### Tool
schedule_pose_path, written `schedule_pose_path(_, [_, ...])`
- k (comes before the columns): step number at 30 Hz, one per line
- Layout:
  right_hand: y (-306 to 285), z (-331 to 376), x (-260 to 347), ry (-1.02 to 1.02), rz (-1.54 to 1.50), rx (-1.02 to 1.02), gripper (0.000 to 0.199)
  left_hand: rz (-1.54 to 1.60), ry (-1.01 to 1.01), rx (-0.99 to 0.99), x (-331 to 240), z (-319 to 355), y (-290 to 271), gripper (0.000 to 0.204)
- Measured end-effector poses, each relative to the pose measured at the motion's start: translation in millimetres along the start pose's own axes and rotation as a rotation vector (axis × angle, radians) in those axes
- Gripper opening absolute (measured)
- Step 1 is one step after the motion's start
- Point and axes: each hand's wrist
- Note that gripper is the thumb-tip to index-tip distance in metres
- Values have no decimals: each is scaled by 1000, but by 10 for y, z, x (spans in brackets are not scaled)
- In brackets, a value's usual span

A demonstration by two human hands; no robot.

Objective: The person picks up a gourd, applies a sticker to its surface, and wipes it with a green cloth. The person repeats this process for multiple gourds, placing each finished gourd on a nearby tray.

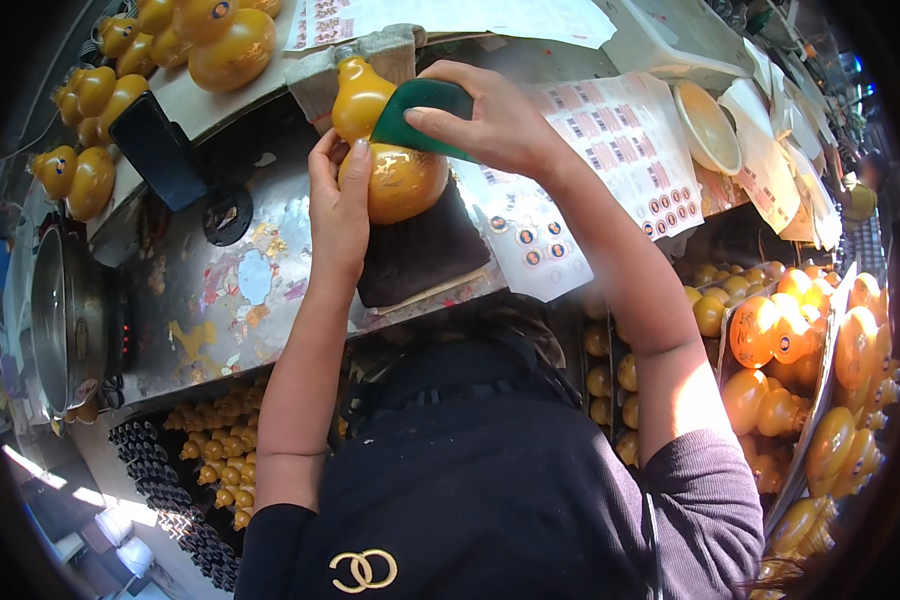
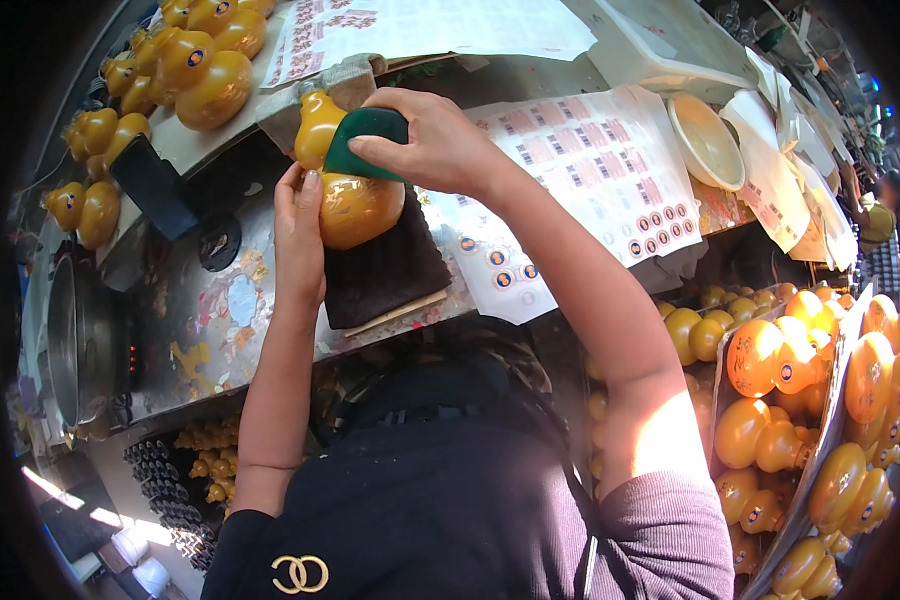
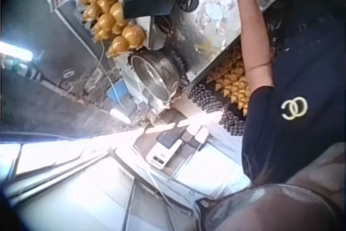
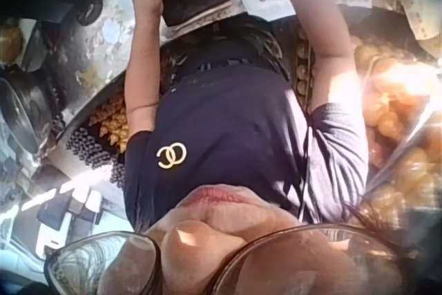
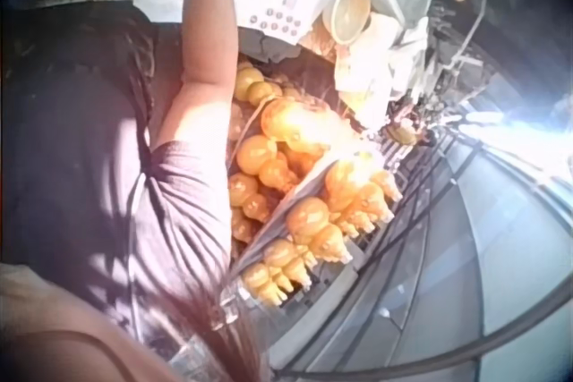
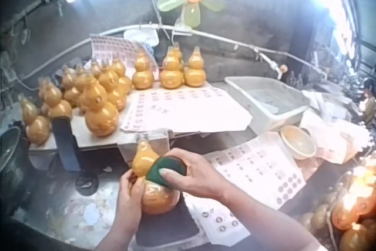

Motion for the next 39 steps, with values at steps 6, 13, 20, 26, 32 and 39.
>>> schedule_pose_path(6, [-12, 85, 194, 24, -124, -17, 36, 55, -27, -11, -34, 22, 17, 48])
schedule_pose_path(13, [26, -79, 51, -35, 32, 145, 43, 94, -55, -40, -35, 43, 37, 43])
schedule_pose_path(20, [-42, -235, 78, -102, 212, 229, 40, 32, -45, -52, -45, 14, 2, 41])
schedule_pose_path(26, [130, 81, 151, -9, -1, -203, 36, 15, -6, 23, -14, -62, -176, 50])
schedule_pose_path(32, [246, 435, 130, 210, -151, -273, 35, -179, 23, 134, 53, 36, -148, 68])
schedule_pose_path(39, [277, 468, 7, 265, -139, -371, 36, -114, 2, 82, 74, 46, -105, 62])
Point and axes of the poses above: each hand's wrist, its own z-axis away from the middle knuckle, its own y-axis out of the palm, x = y × z, and after that the axes turned 12 degrees about -y, right-handed
